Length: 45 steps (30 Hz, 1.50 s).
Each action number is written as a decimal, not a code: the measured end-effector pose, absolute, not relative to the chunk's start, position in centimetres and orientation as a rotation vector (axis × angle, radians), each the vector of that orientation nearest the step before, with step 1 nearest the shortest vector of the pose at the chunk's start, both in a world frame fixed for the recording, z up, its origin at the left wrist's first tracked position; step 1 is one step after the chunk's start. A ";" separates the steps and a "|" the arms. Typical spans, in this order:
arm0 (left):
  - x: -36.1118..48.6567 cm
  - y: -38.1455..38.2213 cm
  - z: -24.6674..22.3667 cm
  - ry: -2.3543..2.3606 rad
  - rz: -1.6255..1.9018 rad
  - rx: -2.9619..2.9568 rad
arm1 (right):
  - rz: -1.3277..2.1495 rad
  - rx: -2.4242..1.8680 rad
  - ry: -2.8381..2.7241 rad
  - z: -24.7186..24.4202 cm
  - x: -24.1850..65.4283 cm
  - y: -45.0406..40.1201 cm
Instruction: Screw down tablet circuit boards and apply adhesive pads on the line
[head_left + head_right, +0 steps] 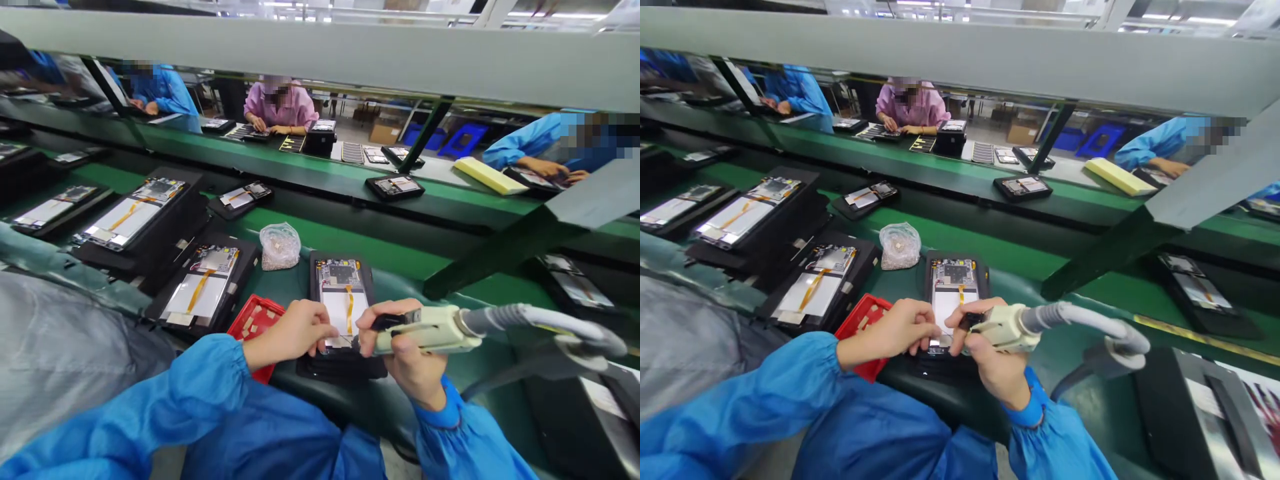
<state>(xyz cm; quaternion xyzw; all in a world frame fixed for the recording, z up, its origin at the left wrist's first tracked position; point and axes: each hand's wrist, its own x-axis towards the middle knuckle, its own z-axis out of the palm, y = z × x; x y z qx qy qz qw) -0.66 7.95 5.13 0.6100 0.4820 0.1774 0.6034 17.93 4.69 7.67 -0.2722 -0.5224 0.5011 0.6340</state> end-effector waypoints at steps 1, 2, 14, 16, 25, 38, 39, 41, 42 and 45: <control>-1.0 7.8 4.7 1.116 0.404 1.296 | 1.154 -0.627 -1.193 7.2 17.8 4.2; -1.3 7.8 4.3 1.111 0.411 1.184 | 1.157 -0.627 -1.189 6.9 17.7 3.9; -2.1 7.0 3.6 1.015 0.604 0.825 | 1.168 -0.652 -1.194 4.7 16.9 4.0; -1.9 6.8 3.4 1.047 0.614 0.911 | 1.177 -0.661 -1.216 4.6 16.8 3.8; -0.9 5.7 2.5 1.095 0.670 1.344 | 1.166 -0.705 -1.352 4.7 17.1 2.9; 0.2 4.4 1.9 1.106 0.669 1.804 | 1.096 -0.618 -1.157 5.9 17.1 3.3; 0.3 4.4 1.9 1.104 0.673 1.799 | 1.086 -0.606 -1.121 6.4 17.2 3.3; 0.6 4.3 1.9 1.087 0.674 1.791 | 1.088 -0.589 -1.078 7.2 17.2 3.2; 0.7 4.3 2.0 1.079 0.669 1.785 | 1.097 -0.587 -1.072 7.4 17.2 3.2; 1.0 4.3 2.5 1.063 0.641 1.773 | 1.112 -0.594 -1.068 7.5 17.3 3.0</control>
